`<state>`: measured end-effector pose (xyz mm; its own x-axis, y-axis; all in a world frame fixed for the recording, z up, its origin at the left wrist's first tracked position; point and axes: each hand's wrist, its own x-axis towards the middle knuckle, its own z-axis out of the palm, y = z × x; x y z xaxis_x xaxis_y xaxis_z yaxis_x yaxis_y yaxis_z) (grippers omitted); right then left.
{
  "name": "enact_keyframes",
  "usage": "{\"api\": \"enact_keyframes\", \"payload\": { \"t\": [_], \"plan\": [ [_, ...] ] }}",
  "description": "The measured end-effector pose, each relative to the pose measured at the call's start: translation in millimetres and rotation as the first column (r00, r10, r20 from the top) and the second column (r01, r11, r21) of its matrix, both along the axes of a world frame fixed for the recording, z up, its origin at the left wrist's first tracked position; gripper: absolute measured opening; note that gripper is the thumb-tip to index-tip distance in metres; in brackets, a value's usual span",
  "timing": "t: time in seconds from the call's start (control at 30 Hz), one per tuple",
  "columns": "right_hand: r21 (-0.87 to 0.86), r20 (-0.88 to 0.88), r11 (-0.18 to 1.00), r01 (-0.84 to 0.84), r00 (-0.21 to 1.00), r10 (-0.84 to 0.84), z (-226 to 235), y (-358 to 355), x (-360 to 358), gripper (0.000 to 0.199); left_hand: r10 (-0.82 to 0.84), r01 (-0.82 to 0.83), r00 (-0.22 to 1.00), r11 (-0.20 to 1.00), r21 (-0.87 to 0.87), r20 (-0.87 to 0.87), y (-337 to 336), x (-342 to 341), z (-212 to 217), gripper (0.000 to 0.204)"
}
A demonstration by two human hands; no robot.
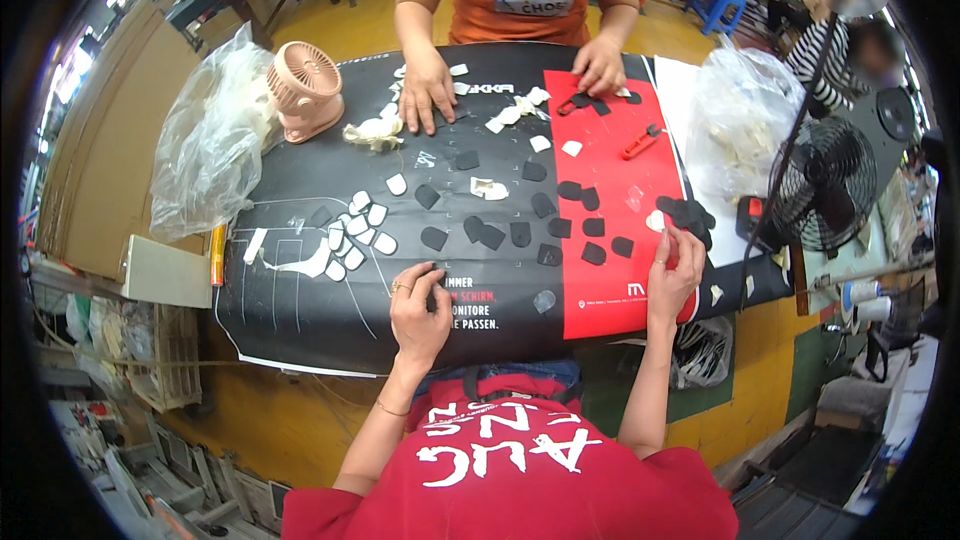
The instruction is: The person peels backing paper from small black and white adhesive pieces on a large mat. They separate the backing from each piece and place the peeled items on the mat. A coworker performs the same task nearby.
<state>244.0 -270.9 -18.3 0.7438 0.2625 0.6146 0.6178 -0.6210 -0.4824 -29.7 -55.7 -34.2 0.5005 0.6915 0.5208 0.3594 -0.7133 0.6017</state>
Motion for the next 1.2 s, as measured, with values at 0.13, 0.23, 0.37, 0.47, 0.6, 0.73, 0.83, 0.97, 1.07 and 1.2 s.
{"api": "enact_keyframes", "payload": {
  "t": [0.13, 0.23, 0.37, 0.47, 0.6, 0.73, 0.83, 0.97, 1.07, 1.2],
  "plan": [
    [0.009, -0.036, 0.990, -0.142, 0.989, 0.142, 24.2, 40.9, -20.4, 0.022, -0.002, 0.002, 1.000, 1.000, -0.018, 0.016, -0.1, 0.4, 2.6, 0.021],
    [0.039, -0.154, 0.916, -0.400, 0.903, 0.401, 33.7, 93.2, -38.2, 0.027, 0.011, -0.011, 1.000, 1.000, -0.020, 0.016, -0.5, -0.2, 2.0, 0.024],
    [-0.138, -0.152, 0.779, -0.611, 0.791, 0.593, 31.1, 163.3, -44.6, 0.031, 0.007, -0.007, 1.000, 1.000, -0.020, 0.011, -0.3, -1.7, -0.2, 0.026],
    [-0.274, -0.209, 0.704, -0.655, 0.755, 0.622, 25.2, 192.7, -43.3, 0.022, 0.019, -0.018, 0.999, 0.999, -0.034, 0.027, -1.5, -2.0, -1.1, 0.025],
    [-0.176, -0.240, 0.699, -0.693, 0.719, 0.652, 24.3, 188.3, -44.3, 0.012, 0.038, -0.036, 0.998, 0.998, -0.052, 0.042, -2.0, -0.7, -1.7, 0.026],
    [0.101, -0.332, 0.649, -0.754, 0.589, 0.737, 33.1, 169.8, -49.1, 0.011, 0.002, 0.004, 0.997, 0.998, -0.065, 0.081, -0.3, -2.7, 5.7, 0.030],
    [0.204, -0.320, 0.622, -0.756, 0.549, 0.772, 40.6, 159.8, -52.4, 0.010, -0.011, 0.044, 0.987, 0.978, -0.204, 0.161, 2.6, -2.7, 19.9, 0.034],
    [0.147, -0.213, 0.603, -0.784, 0.571, 0.793, 46.9, 155.2, -53.8, 0.012, -0.035, 0.193, 0.947, 0.857, -0.478, 0.318, 12.7, 17.5, 40.2, 0.039],
    [0.126, -0.194, 0.555, -0.822, 0.528, 0.827, 50.6, 150.3, -60.2, 0.013, -0.120, 0.359, 0.904, 0.734, -0.577, 0.410, 28.6, 48.1, 48.3, 0.042],
    [0.051, -0.110, 0.544, -0.838, 0.537, 0.837, 58.3, 144.1, -66.8, 0.013, -0.154, 0.541, 0.836, 0.391, -0.744, 0.527, 39.9, 58.0, 54.7, 0.027]
  ]
}}
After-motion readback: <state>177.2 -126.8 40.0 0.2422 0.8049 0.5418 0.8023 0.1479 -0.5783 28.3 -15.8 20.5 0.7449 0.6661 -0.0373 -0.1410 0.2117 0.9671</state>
